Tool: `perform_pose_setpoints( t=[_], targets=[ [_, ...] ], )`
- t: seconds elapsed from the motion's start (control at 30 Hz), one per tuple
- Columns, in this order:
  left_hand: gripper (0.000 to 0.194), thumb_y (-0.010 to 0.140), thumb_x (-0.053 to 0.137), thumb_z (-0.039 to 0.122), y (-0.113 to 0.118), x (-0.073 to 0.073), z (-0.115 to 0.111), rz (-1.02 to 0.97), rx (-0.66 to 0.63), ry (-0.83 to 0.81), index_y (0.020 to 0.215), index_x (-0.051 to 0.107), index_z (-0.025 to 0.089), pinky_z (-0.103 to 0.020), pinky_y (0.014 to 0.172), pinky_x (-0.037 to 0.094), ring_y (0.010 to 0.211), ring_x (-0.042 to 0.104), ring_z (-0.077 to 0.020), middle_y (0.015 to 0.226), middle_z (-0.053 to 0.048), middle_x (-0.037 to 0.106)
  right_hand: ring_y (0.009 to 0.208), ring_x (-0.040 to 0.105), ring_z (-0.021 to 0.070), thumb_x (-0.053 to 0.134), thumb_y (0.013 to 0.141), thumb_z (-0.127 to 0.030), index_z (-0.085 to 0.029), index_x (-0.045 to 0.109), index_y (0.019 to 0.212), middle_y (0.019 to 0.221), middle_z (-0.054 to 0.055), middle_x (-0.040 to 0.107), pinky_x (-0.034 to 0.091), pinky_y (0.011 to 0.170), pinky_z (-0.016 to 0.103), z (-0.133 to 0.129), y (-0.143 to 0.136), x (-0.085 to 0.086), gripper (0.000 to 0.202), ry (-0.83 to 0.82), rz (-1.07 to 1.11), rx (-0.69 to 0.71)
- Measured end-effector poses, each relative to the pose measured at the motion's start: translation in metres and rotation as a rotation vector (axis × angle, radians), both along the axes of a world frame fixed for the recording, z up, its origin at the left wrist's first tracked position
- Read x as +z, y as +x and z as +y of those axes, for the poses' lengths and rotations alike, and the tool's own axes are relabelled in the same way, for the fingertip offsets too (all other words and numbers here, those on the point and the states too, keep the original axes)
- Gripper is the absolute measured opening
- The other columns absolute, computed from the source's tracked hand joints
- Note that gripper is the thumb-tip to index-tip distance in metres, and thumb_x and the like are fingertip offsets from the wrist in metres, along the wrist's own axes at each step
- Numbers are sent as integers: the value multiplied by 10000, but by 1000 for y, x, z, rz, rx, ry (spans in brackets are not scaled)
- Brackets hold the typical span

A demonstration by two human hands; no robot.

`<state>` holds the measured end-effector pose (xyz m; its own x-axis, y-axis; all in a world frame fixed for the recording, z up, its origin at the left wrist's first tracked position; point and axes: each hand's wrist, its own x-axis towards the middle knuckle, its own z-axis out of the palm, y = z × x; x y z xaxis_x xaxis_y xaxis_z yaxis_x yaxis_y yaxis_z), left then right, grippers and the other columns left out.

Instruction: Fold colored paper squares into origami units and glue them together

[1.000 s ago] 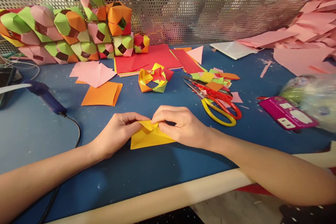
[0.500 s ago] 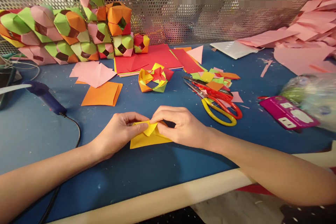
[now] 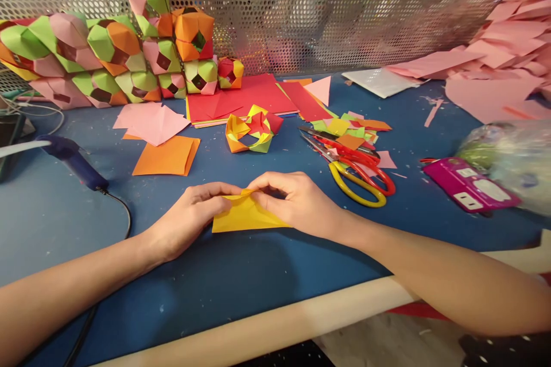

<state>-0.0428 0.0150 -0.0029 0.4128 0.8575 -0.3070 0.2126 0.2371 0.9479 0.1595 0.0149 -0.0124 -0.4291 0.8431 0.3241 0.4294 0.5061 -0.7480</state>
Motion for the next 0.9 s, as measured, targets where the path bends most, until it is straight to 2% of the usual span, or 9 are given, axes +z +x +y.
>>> perform_pose_setpoints(
  t=[0.07, 0.23, 0.33, 0.4, 0.6, 0.7, 0.8, 0.9],
  targets=[
    [240, 758, 579, 264, 1, 0, 0, 24, 22, -6, 969, 677, 207, -247, 750, 439, 858, 603, -167, 876, 5, 690, 624, 555, 82, 537, 812, -123, -146, 654, 866, 747, 1, 653, 448, 572, 184, 0, 0, 0, 131, -49, 1, -5],
    [214, 776, 591, 373, 5, 5, -3, -1, 9, -55, 811, 662, 175, -219, 615, 429, 665, 569, -126, 733, 11, 647, 655, 539, 95, 591, 800, -192, -156, 637, 886, 766, 4, 630, 456, 595, 206, -1, -2, 0, 104, -142, 17, 11],
    [239, 767, 603, 396, 7, 7, -6, 80, 4, 36, 738, 639, 162, -186, 523, 371, 593, 493, -95, 661, 29, 579, 637, 501, 95, 599, 796, -187, -155, 607, 775, 708, -6, 574, 429, 590, 218, -2, -4, 1, 40, -73, 22, -3],
    [257, 775, 587, 410, 7, 8, -7, 135, -7, 99, 732, 631, 160, -179, 493, 345, 583, 463, -91, 645, 32, 545, 624, 475, 93, 584, 806, -175, -160, 579, 720, 676, -13, 534, 411, 583, 224, -3, -4, 1, 88, -19, 23, 7],
    [290, 792, 545, 420, 9, 6, -8, 229, -20, 193, 712, 621, 151, -171, 442, 312, 552, 427, -86, 611, 27, 508, 623, 479, 94, 589, 813, -190, -166, 563, 721, 673, -14, 523, 414, 588, 225, -4, -4, 0, 98, 19, 47, 51],
    [280, 789, 541, 408, 10, 4, -9, 255, -15, 246, 739, 651, 156, -176, 461, 345, 572, 461, -98, 629, 13, 554, 628, 504, 100, 587, 820, -204, -166, 575, 736, 684, -5, 554, 428, 595, 231, -5, -5, 0, 93, 35, 52, 30],
    [284, 800, 530, 401, 11, 4, -10, 232, -14, 267, 839, 686, 166, -190, 535, 406, 666, 535, -130, 735, -14, 641, 641, 537, 103, 567, 835, -196, -164, 595, 749, 706, 7, 593, 444, 607, 234, -5, -6, -1, 96, 39, 58, 15],
    [311, 810, 515, 416, 12, 3, -10, 238, -18, 276, 879, 700, 176, -193, 546, 407, 689, 551, -137, 762, -15, 665, 654, 551, 102, 569, 832, -179, -159, 610, 772, 723, 12, 605, 453, 620, 230, -4, -6, -2, 76, 41, 68, 24]
  ],
)
